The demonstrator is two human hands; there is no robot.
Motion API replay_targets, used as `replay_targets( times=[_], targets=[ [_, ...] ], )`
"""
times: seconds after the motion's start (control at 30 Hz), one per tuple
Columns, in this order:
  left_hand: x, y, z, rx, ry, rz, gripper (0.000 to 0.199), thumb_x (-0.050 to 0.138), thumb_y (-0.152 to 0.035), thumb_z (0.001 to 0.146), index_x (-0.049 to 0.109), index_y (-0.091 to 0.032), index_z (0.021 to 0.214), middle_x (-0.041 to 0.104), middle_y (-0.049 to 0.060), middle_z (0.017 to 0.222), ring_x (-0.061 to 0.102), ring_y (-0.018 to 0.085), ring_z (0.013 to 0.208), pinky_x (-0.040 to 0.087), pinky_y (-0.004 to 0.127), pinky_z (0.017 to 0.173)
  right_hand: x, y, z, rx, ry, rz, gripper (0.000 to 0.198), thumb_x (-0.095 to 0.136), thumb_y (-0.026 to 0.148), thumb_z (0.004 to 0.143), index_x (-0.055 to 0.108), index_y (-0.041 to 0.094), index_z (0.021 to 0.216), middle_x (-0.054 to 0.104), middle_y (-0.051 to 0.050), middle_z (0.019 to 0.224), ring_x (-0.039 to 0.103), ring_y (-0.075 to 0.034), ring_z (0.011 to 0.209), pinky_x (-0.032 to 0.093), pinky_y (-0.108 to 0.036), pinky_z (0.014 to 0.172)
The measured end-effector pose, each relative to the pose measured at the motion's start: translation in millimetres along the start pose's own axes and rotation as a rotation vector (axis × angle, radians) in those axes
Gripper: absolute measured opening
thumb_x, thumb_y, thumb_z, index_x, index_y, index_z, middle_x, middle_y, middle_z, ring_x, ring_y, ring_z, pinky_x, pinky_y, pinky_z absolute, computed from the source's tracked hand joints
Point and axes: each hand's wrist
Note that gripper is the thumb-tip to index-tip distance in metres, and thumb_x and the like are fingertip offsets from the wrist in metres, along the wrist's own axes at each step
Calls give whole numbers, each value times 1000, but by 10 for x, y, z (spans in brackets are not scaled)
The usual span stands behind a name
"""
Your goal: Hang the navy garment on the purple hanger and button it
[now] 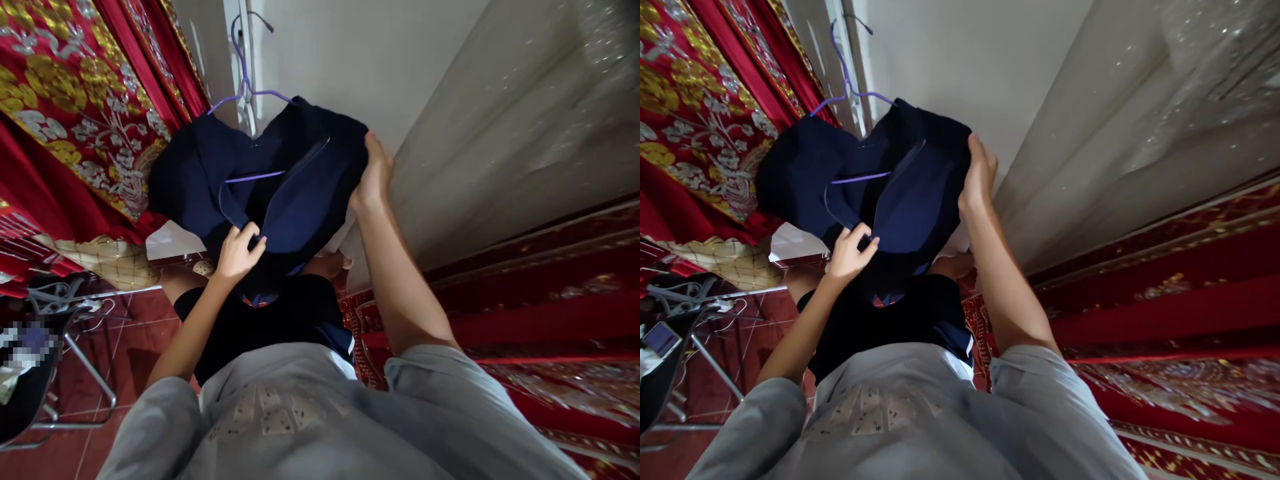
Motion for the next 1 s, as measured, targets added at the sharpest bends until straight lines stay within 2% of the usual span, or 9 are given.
replay_targets(
  times=[0.1,0.2,0.27,0.33,0.43,0.5,0.57,0.8,1.0],
  targets=[
    [162,-118,-192,-94,-38,-219,5,62,-18,91,62,-20,95,61,5,94,63,19,84,56,32,82,67,90,-307,-53,-249,-242,33,47,53,96,58,24,107,60,-9,121,54,-26,124,43,-50,108],
    [314,-264,-273,-212,-120,-469,23,62,-20,93,64,-22,116,63,5,97,66,17,85,58,27,80,148,256,-760,-95,-251,-311,38,49,49,95,53,25,125,53,-9,136,48,-28,137,40,-53,112],
    [393,-352,-291,-295,-223,-601,50,68,-23,93,53,-25,140,65,5,97,67,17,86,59,26,79,214,342,-1127,-67,-89,-211,31,53,49,94,56,26,113,60,-8,123,58,-25,124,46,-47,105],
    [448,-406,-312,-371,-326,-714,74,75,-27,90,38,-26,154,67,5,95,69,18,86,60,27,81,289,372,-1464,20,192,-57,27,61,51,90,57,24,92,64,-4,95,64,-22,95,51,-39,90],
    [487,-388,-368,-432,-376,-815,57,80,-37,86,58,-21,135,71,8,97,72,20,93,62,30,84,399,344,-1767,139,648,13,38,74,56,80,56,22,78,59,0,75,58,-17,72,48,-33,71],
    [487,-332,-402,-453,-355,-845,38,80,-43,84,70,-17,111,73,11,102,73,22,97,63,33,86,448,333,-1825,149,733,-9,39,79,55,77,58,22,78,61,0,75,57,-17,71,46,-32,69],
    [477,-280,-421,-459,-343,-865,34,82,-44,82,74,-16,101,75,11,104,74,24,98,63,36,88,462,355,-1817,136,693,-6,38,80,54,76,59,22,79,63,0,77,59,-18,73,47,-33,71],
    [503,-306,-443,-495,-355,-835,25,81,-31,82,76,-16,101,74,10,103,73,21,95,63,31,83,384,407,-1786,93,633,-1,29,68,49,89,67,22,81,69,-3,80,64,-20,78,51,-36,78],
    [455,-370,-419,-444,-311,-744,19,75,-29,85,77,-17,99,72,9,98,71,20,89,62,27,76,390,365,-1820,35,530,-60,27,59,50,94,62,23,91,68,-4,89,63,-20,83,52,-37,83]
  ],
)
Point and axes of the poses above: each hand's wrist, its own z-axis towards the middle knuckle, its own x-axis out of the palm, y = z × x
